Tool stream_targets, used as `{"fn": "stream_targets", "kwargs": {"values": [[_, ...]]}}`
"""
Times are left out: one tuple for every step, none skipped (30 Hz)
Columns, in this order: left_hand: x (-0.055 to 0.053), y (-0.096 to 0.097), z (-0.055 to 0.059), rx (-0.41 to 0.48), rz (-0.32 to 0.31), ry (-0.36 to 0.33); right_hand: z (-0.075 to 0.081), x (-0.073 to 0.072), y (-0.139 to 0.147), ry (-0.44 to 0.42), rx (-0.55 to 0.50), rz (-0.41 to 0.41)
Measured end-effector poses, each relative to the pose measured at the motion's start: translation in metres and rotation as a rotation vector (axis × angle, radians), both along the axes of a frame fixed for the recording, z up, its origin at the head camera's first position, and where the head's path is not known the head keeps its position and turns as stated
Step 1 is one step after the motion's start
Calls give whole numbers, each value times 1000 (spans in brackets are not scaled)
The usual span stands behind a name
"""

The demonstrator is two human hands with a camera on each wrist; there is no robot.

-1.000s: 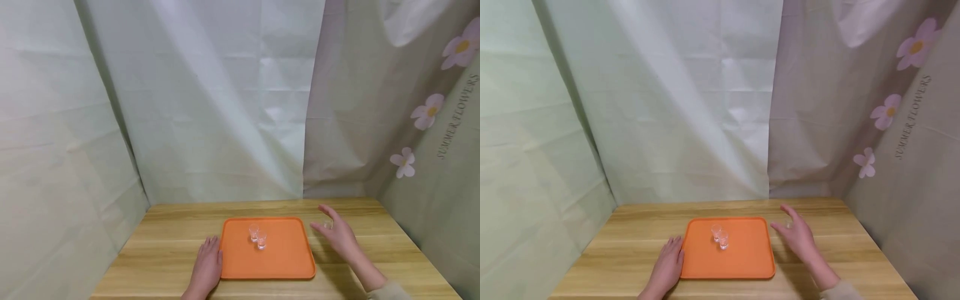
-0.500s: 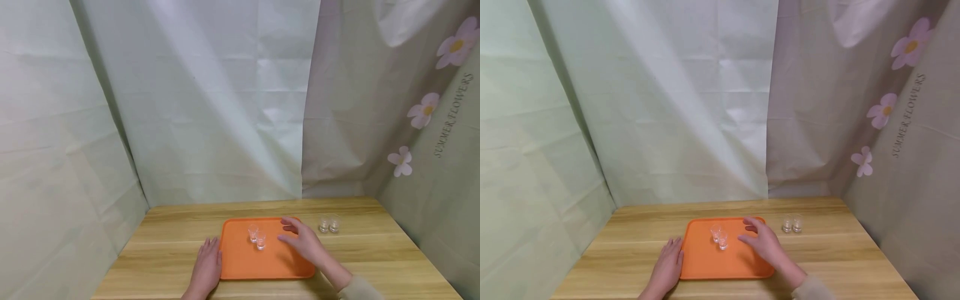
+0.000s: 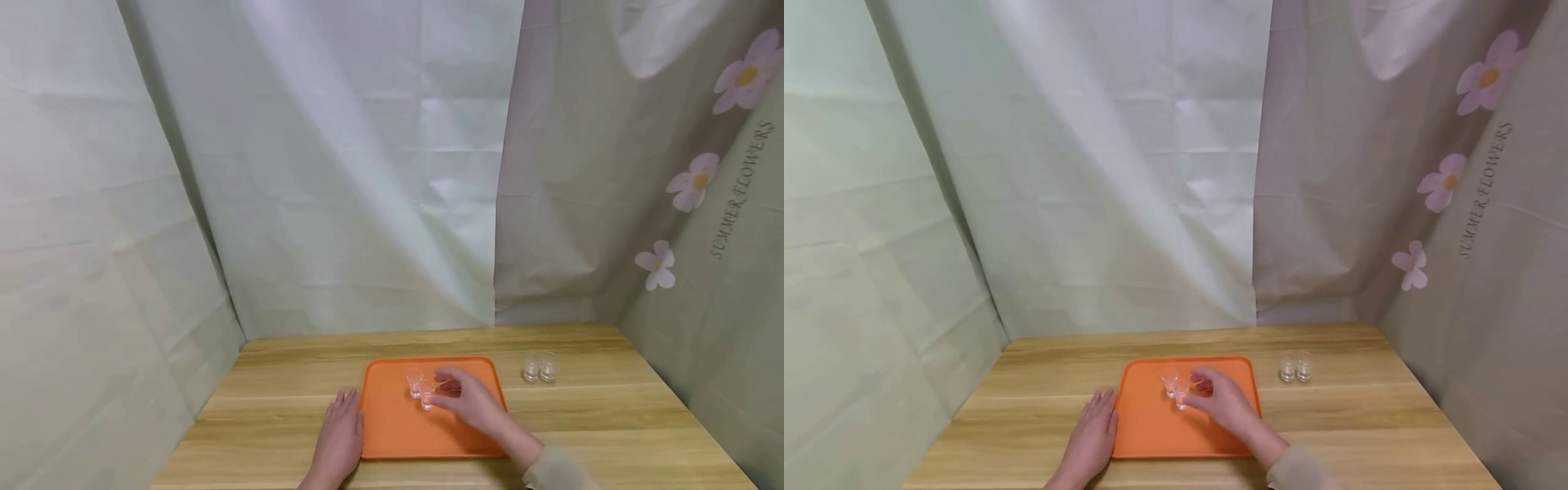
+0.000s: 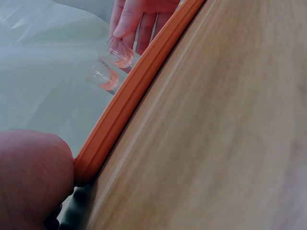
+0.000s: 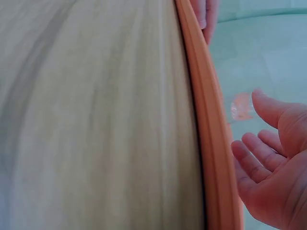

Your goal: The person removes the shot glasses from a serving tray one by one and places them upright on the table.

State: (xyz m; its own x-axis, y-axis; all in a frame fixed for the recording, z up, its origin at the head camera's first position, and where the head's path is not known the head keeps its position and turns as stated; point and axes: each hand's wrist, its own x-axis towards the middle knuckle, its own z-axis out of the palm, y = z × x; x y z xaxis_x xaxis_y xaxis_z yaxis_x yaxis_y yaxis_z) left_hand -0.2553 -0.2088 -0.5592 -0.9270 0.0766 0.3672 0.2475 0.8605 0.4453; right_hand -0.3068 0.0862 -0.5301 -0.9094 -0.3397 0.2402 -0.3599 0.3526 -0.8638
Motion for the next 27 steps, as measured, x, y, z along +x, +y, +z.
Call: {"fn": "stream_targets", "kwargs": {"values": [[0,0,0,0,0,0,-2,0,-2,-4,1,2],[0,0,0,-2,0,0,-3,0,-3,-9,-2,6],[0,1,0,-3,0,-1,-4,0,-4,-12,-2,10],[-1,1,-1,-3,3,-4,-5,-1,-5,-17,-4,13],[-1,1,-1,-3,5,-9,-6,-1,-7,-22,-7,13],[-1,1,-1,-4,6,-11,-7,-1,-7,-28,-10,13],[-1,1,-1,-6,7,-12,-7,-2,-8,-35,-15,13],[-2,1,-1,-7,7,-15,-7,-2,-9,-40,-19,13],[-2,1,-1,-7,8,-17,-7,-2,-9,-43,-19,11],[-2,0,-1,-8,9,-20,-8,-3,-10,-46,-19,10],[-2,0,-1,-7,8,-25,-8,-3,-10,-49,-18,9],[-3,0,-1,-7,8,-30,-7,-3,-10,-52,-16,9],[-3,0,-1,-8,9,-33,-7,-4,-10,-54,-13,9],[-3,-1,0,-7,9,-36,-7,-4,-10,-49,-11,11],[-3,-1,0,-7,8,-37,-7,-5,-11,-50,-8,10],[-3,0,0,-5,8,-38,-7,-5,-11,-51,-5,9],[-2,0,0,-4,8,-38,-7,-5,-11,-51,-4,9],[-2,0,0,-3,7,-35,-7,-5,-12,-52,-4,9],[-2,0,0,-2,7,-32,-7,-5,-12,-53,-6,9],[-2,0,0,0,7,-31,-8,-5,-13,-55,-8,10],[-2,0,0,1,7,-30,-8,-5,-14,-61,-7,8],[-2,0,1,3,9,-31,-8,-5,-14,-64,-8,9],[-2,1,1,2,10,-34,-9,-5,-14,-69,-9,9],[-2,1,1,1,12,-36,-8,-5,-15,-73,-10,8],[-1,1,1,3,13,-37,-8,-5,-15,-78,-9,6],[-1,1,1,4,13,-37,-8,-4,-15,-80,-7,4],[-1,1,1,4,14,-37,-7,-4,-15,-82,-4,2]]}}
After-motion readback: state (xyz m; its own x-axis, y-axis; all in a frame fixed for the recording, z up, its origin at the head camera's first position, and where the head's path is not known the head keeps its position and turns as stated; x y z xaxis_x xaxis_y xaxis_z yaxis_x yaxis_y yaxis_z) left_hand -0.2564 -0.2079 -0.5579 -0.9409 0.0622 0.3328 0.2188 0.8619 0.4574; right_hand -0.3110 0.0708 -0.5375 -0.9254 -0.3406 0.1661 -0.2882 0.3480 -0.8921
